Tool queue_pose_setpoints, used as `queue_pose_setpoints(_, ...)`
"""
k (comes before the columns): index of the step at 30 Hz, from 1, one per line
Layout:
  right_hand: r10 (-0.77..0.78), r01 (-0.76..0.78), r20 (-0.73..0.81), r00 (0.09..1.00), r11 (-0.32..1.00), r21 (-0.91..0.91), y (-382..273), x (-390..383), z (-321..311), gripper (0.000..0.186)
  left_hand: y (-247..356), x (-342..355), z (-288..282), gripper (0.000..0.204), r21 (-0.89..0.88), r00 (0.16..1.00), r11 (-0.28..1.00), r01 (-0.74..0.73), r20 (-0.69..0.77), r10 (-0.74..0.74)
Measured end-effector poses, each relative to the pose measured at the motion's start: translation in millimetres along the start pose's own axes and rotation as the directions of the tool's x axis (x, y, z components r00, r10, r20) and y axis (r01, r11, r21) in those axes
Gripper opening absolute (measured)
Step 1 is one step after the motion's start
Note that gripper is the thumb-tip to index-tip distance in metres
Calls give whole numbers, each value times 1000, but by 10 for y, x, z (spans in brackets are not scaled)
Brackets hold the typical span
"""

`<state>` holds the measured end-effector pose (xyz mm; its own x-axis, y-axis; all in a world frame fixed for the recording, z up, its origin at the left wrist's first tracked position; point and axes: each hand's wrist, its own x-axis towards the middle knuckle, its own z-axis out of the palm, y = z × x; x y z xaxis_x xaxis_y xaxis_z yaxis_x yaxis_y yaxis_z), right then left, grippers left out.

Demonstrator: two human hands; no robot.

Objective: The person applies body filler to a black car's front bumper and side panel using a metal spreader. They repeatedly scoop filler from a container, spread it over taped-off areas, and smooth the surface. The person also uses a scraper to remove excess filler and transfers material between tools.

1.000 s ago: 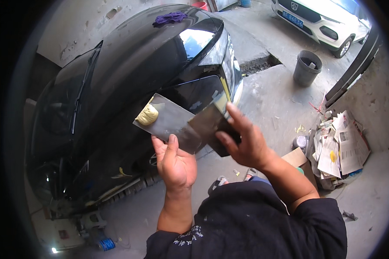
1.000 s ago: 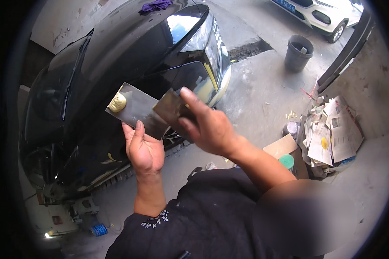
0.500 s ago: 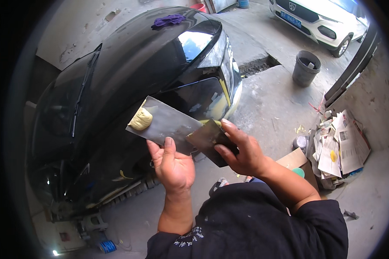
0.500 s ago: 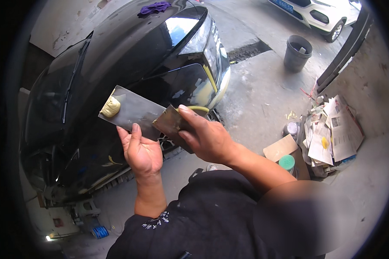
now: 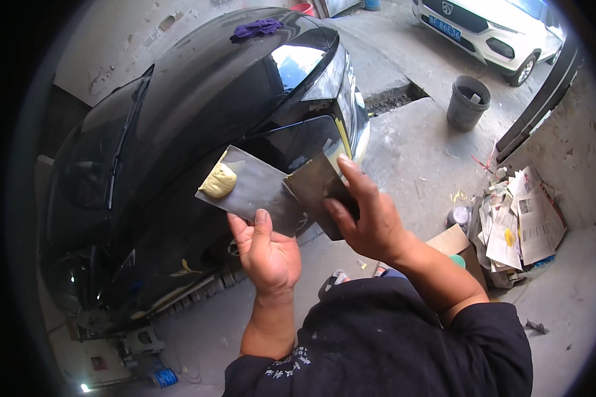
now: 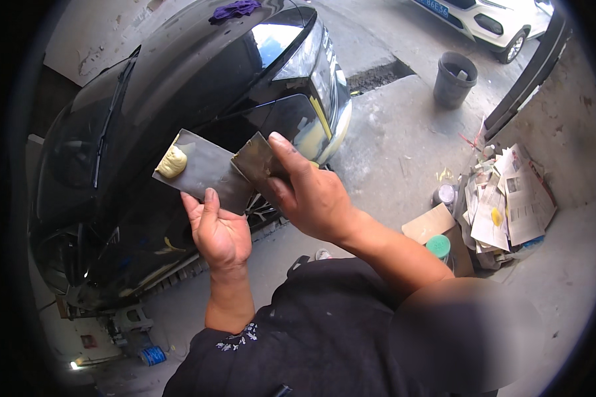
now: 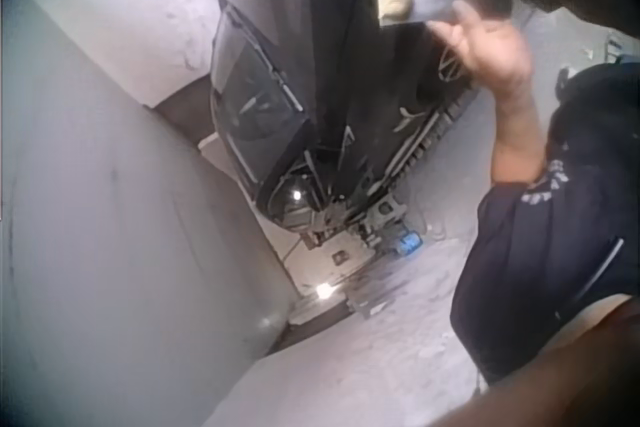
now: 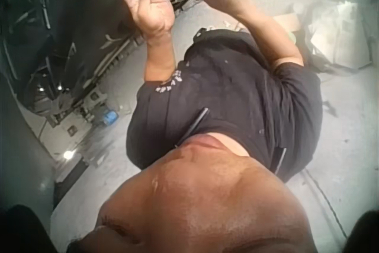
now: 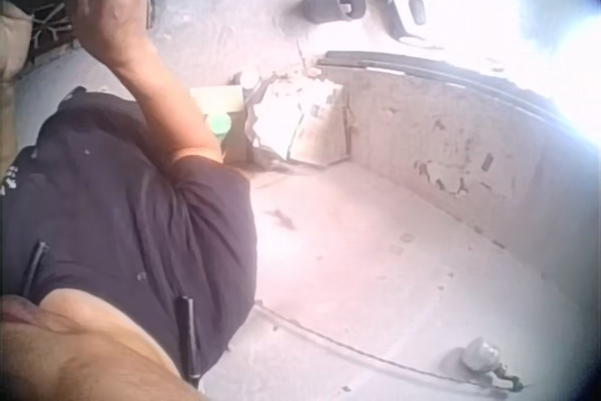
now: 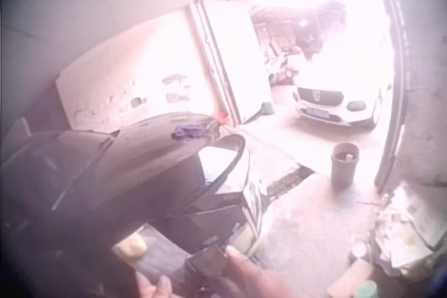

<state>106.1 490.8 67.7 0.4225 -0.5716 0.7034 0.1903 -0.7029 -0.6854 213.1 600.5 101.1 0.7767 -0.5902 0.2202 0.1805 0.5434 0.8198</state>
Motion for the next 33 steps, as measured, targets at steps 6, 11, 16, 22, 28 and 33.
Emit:
queue_pose_setpoints(6,-28,41,109,994,992,-120,-130,-75,23,61,-14,9,-13,53,-80,1000,997,22,-13,-23)
queue_pose_setpoints(11,499,-475,128,857,668,573,146,137,-236,67,121,38,-132,49,-270,994,959,86,-37,-100)
queue_pose_setpoints(16,300,-638,577,759,169,751,70,-498,20,75,101,135,-171,42,-531,921,781,329,-3,-389)
queue_pose_setpoints(22,334,-573,529,780,41,818,99,-270,129,79,8,98,-191,41,-644,861,603,471,188,-471)
queue_pose_setpoints(28,364,-458,415,834,37,888,32,-16,-115,74,167,40,-248,45,-410,952,865,289,28,-304)
queue_pose_setpoints(33,397,-622,491,775,345,703,-74,-419,-21,67,225,-61,-82,50,-108,999,994,-12,-33,8)
